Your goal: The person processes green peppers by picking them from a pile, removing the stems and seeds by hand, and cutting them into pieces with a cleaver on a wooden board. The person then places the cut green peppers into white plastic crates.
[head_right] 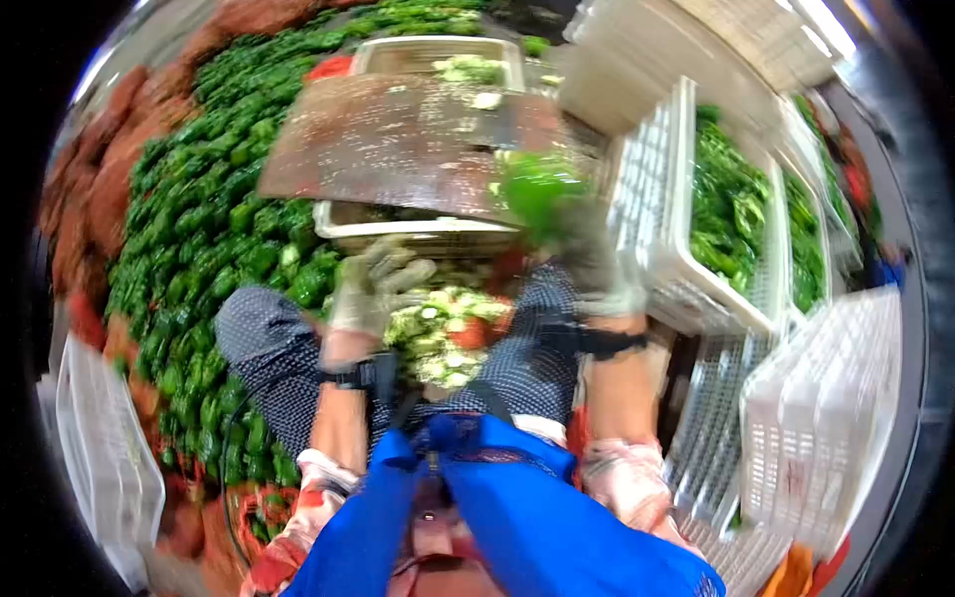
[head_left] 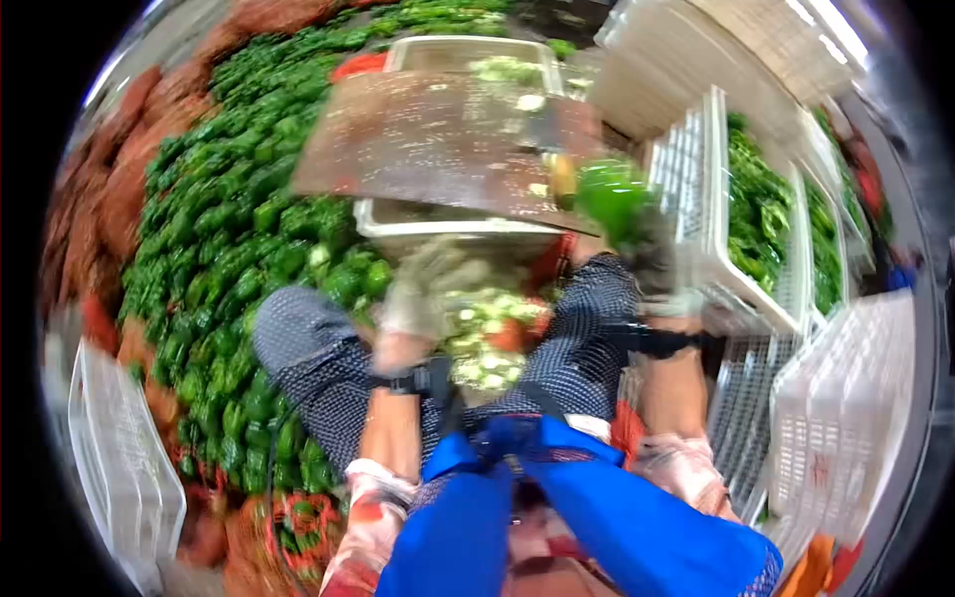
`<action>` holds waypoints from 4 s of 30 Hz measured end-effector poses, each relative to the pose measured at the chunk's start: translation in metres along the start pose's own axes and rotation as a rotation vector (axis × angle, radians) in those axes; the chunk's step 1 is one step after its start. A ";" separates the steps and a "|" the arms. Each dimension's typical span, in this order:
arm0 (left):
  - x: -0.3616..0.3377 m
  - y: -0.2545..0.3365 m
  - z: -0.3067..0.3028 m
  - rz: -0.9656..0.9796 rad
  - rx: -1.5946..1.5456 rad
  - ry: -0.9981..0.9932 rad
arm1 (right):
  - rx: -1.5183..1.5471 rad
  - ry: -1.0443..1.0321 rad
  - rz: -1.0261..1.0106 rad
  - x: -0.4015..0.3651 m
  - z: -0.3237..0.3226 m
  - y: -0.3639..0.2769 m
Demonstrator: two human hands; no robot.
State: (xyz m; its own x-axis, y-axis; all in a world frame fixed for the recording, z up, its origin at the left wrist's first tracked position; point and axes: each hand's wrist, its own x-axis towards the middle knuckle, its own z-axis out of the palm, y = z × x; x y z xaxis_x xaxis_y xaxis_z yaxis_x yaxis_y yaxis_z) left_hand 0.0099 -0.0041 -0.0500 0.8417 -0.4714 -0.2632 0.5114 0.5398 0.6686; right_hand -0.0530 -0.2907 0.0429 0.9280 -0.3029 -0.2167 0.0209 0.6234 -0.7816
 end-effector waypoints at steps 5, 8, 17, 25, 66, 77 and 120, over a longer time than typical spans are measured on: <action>0.011 -0.006 0.006 -0.185 0.051 0.093 | 0.715 -0.250 -0.084 0.029 -0.087 -0.072; 0.014 -0.010 -0.011 -0.109 0.184 0.034 | -0.042 0.017 -0.205 0.025 -0.053 -0.009; -0.122 0.232 -0.052 0.739 0.667 0.355 | -1.197 -0.623 0.111 0.058 0.074 0.139; -0.191 0.308 -0.229 0.628 0.838 0.958 | -1.203 -0.608 0.118 0.090 0.130 0.172; -0.097 0.154 0.033 0.482 0.505 0.061 | -0.498 -0.712 0.291 0.005 0.163 0.081; -0.083 0.063 0.040 0.322 0.032 -0.251 | -0.757 -0.540 -0.026 -0.079 0.119 0.062; -0.082 0.021 0.054 0.113 0.772 -0.064 | -0.720 -0.615 0.207 -0.065 0.070 0.087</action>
State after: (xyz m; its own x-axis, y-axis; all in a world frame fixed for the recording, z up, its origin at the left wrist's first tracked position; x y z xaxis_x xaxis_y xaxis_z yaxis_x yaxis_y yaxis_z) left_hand -0.0578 0.0087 0.0234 0.8581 -0.4941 -0.1396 0.1383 -0.0394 0.9896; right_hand -0.0854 -0.1670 0.0299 0.9242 0.3212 -0.2064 -0.2078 -0.0305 -0.9777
